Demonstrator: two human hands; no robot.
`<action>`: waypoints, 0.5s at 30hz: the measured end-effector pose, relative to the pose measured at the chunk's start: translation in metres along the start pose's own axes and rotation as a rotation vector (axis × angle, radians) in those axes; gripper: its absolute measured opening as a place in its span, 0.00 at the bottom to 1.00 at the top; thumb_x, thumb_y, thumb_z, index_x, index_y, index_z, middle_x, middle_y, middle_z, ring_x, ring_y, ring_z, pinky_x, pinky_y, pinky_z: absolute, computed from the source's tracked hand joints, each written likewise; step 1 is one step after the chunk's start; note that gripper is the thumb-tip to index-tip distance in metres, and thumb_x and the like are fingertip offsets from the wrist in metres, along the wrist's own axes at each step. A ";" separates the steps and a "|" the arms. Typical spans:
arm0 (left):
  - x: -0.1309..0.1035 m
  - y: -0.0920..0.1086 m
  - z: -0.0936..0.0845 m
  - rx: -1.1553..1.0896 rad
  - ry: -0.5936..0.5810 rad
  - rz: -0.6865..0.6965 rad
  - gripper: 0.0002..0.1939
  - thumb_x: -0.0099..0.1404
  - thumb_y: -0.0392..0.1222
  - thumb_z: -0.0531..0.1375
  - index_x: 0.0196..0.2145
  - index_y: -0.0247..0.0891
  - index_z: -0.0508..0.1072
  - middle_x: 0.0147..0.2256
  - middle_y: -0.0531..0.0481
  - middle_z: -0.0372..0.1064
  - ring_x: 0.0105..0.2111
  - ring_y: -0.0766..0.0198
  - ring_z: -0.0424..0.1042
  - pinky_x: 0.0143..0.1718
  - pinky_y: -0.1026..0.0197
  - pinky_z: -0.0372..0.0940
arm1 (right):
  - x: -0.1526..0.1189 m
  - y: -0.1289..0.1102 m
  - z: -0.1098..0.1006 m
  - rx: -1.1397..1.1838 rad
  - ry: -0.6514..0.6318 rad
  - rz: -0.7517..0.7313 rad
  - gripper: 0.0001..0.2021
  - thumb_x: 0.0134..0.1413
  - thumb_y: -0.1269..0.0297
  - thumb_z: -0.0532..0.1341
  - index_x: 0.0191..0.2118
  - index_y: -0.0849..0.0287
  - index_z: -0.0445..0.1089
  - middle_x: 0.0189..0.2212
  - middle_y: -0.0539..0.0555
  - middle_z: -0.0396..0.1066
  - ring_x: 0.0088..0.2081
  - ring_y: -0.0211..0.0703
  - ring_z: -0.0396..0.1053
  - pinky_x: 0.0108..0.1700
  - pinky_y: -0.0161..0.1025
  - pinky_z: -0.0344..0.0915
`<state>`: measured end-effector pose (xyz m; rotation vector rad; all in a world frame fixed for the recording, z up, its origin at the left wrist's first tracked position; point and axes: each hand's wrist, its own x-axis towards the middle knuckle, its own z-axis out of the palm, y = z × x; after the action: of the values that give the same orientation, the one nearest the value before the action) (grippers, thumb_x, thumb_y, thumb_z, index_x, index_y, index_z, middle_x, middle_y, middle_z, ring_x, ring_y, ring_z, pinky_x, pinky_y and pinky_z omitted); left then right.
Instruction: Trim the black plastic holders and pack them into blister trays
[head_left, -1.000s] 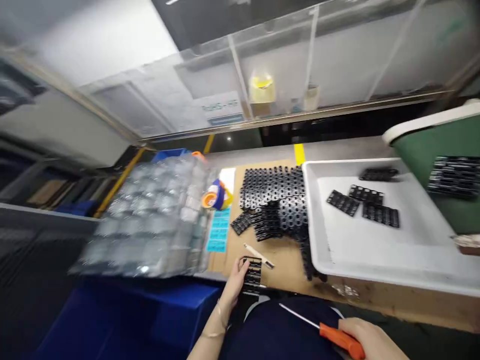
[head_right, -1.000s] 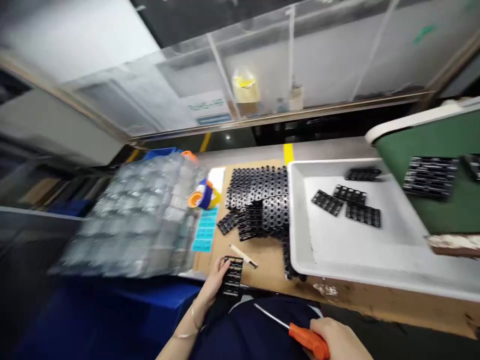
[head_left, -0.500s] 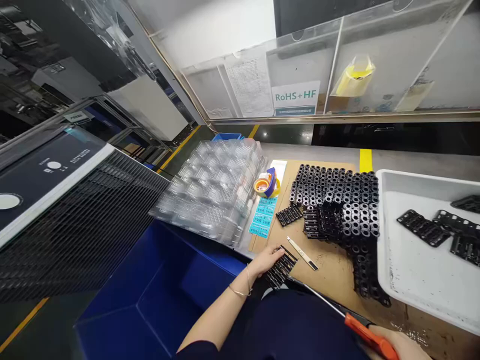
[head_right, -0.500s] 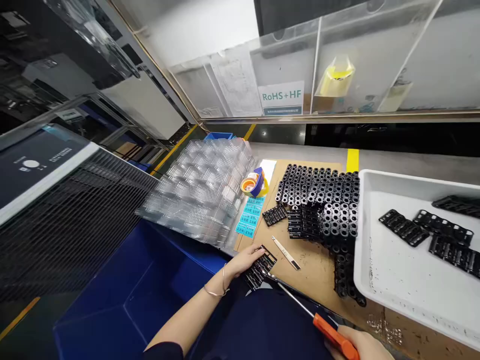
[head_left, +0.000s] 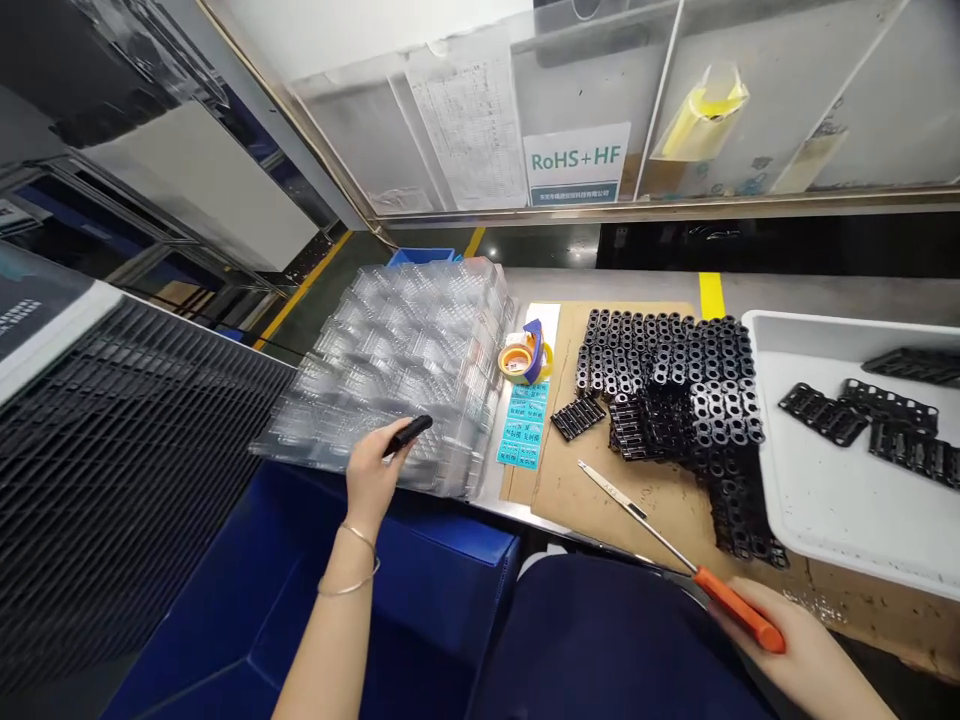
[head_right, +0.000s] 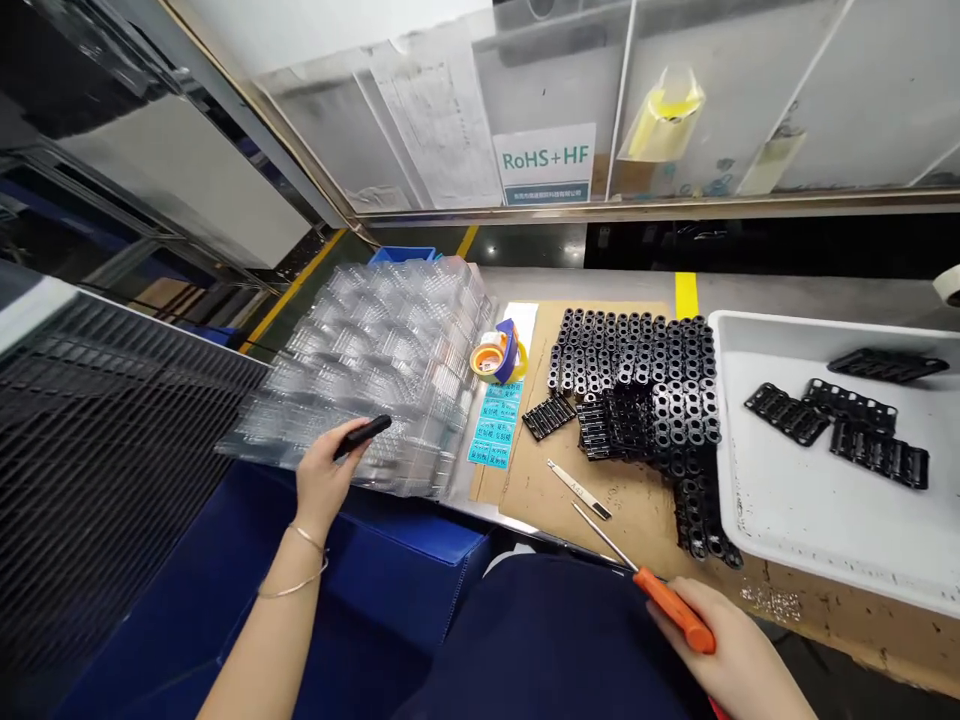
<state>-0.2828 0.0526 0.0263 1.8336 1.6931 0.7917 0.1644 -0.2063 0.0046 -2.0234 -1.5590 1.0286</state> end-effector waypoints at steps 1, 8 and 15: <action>0.006 -0.012 -0.001 0.047 -0.050 0.036 0.23 0.64 0.54 0.58 0.52 0.42 0.75 0.56 0.39 0.74 0.61 0.46 0.67 0.67 0.40 0.51 | 0.000 0.002 0.002 -0.002 0.018 0.011 0.19 0.57 0.42 0.61 0.27 0.51 0.73 0.24 0.52 0.77 0.26 0.49 0.75 0.26 0.36 0.71; 0.014 -0.040 0.009 0.250 -0.351 0.169 0.37 0.62 0.63 0.57 0.64 0.42 0.68 0.68 0.41 0.57 0.70 0.43 0.54 0.68 0.36 0.48 | 0.002 -0.009 0.014 -0.043 0.035 0.075 0.22 0.60 0.40 0.58 0.28 0.53 0.73 0.24 0.51 0.75 0.26 0.46 0.74 0.29 0.38 0.70; 0.015 -0.071 0.020 0.360 -0.284 0.179 0.32 0.68 0.59 0.53 0.68 0.69 0.53 0.67 0.61 0.51 0.69 0.44 0.52 0.65 0.27 0.50 | -0.005 0.007 -0.034 -0.031 0.500 0.151 0.21 0.62 0.42 0.58 0.32 0.55 0.73 0.28 0.53 0.77 0.29 0.47 0.75 0.33 0.39 0.72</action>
<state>-0.3170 0.0742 -0.0367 2.2419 1.5758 0.2797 0.1936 -0.2087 0.0233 -2.2241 -1.1786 0.4857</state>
